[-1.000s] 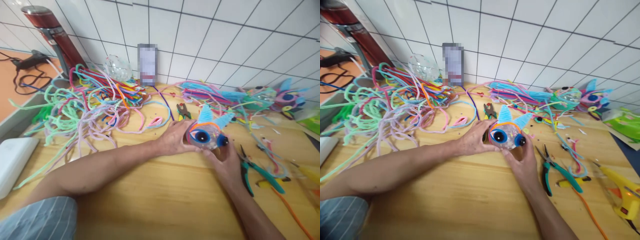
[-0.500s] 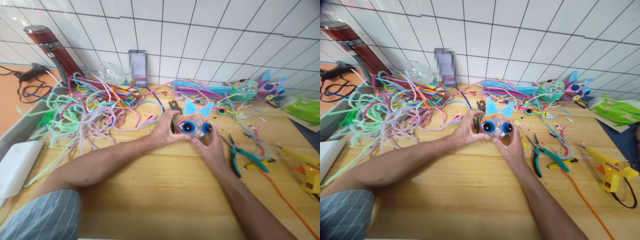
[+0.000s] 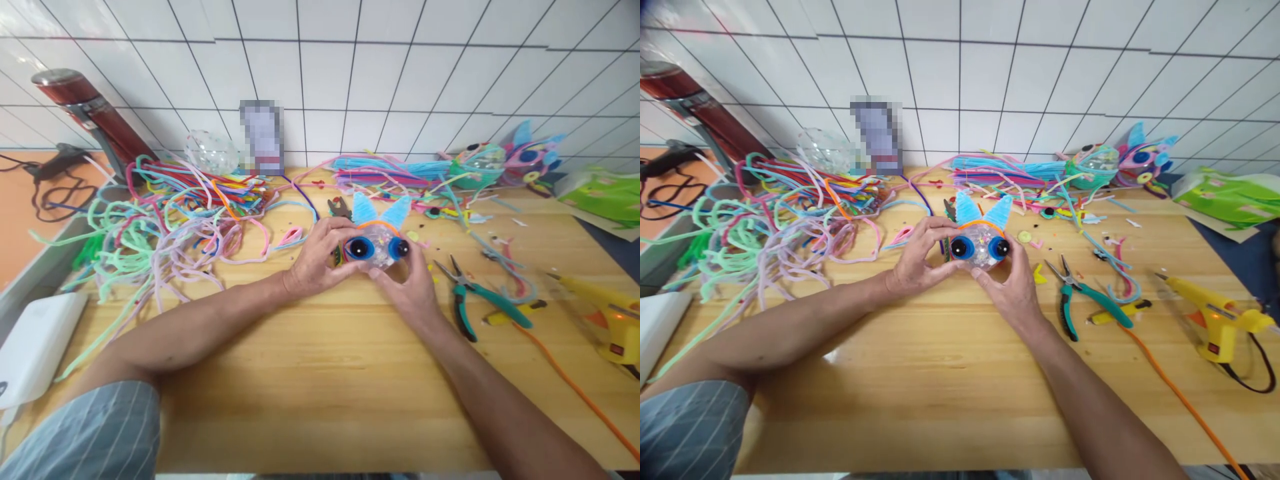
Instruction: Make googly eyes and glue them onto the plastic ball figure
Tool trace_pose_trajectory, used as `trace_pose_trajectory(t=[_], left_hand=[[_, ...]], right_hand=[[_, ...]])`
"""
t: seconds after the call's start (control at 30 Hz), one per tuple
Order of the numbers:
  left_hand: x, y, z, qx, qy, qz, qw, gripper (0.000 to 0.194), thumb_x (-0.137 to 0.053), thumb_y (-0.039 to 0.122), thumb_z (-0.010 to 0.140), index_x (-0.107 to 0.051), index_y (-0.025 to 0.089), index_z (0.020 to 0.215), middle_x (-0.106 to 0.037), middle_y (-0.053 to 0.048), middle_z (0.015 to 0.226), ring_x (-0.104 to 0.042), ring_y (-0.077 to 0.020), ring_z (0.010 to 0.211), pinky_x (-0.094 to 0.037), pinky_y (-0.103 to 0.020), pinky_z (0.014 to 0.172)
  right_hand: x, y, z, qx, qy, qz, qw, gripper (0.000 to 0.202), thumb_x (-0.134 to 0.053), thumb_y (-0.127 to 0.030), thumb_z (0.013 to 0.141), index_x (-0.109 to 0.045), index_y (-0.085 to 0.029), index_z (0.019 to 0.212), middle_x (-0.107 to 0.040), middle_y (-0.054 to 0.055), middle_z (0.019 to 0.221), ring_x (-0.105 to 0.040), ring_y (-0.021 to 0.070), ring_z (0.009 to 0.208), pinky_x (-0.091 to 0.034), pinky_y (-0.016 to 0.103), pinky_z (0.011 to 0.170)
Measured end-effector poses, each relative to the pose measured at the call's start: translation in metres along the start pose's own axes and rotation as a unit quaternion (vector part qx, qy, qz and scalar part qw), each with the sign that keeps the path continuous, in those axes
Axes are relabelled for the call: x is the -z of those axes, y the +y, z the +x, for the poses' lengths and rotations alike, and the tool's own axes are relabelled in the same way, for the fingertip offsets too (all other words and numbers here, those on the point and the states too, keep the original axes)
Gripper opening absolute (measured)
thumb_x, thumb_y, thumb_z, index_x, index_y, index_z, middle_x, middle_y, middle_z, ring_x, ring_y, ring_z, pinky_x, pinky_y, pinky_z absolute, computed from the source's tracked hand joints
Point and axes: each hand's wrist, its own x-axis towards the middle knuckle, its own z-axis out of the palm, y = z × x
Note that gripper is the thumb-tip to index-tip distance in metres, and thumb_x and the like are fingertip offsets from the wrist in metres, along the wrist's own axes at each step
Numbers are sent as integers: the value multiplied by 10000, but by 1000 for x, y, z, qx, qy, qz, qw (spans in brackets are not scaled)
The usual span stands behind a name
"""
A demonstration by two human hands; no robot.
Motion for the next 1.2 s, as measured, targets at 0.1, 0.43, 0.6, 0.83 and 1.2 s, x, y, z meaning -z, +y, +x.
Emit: trace_pose_trajectory(t=[0.1,0.43,0.6,0.83,1.2], left_hand=[[0,0,1,4,-4,-1,1000,490,-712,524,950,-613,232,1331,-672,-140,1269,-634,-263,1205,-535,-483,1040],[0,2,3,-23,7,-20,1000,361,-712,451,968,-648,224,1242,-692,-125,1220,-656,-233,1149,-549,-439,997],[0,0,2,-31,7,-26,999,337,-713,385,970,-642,227,1259,-689,-125,1232,-652,-239,1164,-542,-447,1005],[-2,-1,1,-61,36,-9,997,457,-741,392,954,-594,224,1353,-690,-130,1239,-662,-240,1154,-558,-431,978],[-2,-1,1,-67,41,-24,997,343,-740,319,959,-651,230,1278,-719,-115,1221,-681,-225,1138,-559,-415,978]], right_hand=[[-1,-2,0,0,-2,1,1000,786,-837,-539,788,-539,-207,1435,-656,174,1409,-631,357,1313,-493,582,1143],[-2,-3,1,-3,7,-7,1000,822,-842,-583,766,-542,-189,1422,-670,177,1385,-646,354,1283,-523,562,1113],[-2,-1,1,0,3,-11,1000,813,-840,-552,774,-536,-189,1435,-654,178,1406,-638,353,1291,-518,554,1116],[-2,2,0,10,8,-19,1000,816,-843,-561,779,-533,-190,1436,-657,182,1395,-640,353,1286,-520,559,1109],[-1,6,0,15,1,-34,999,820,-838,-547,792,-514,-211,1466,-639,182,1432,-622,357,1320,-493,584,1128]])
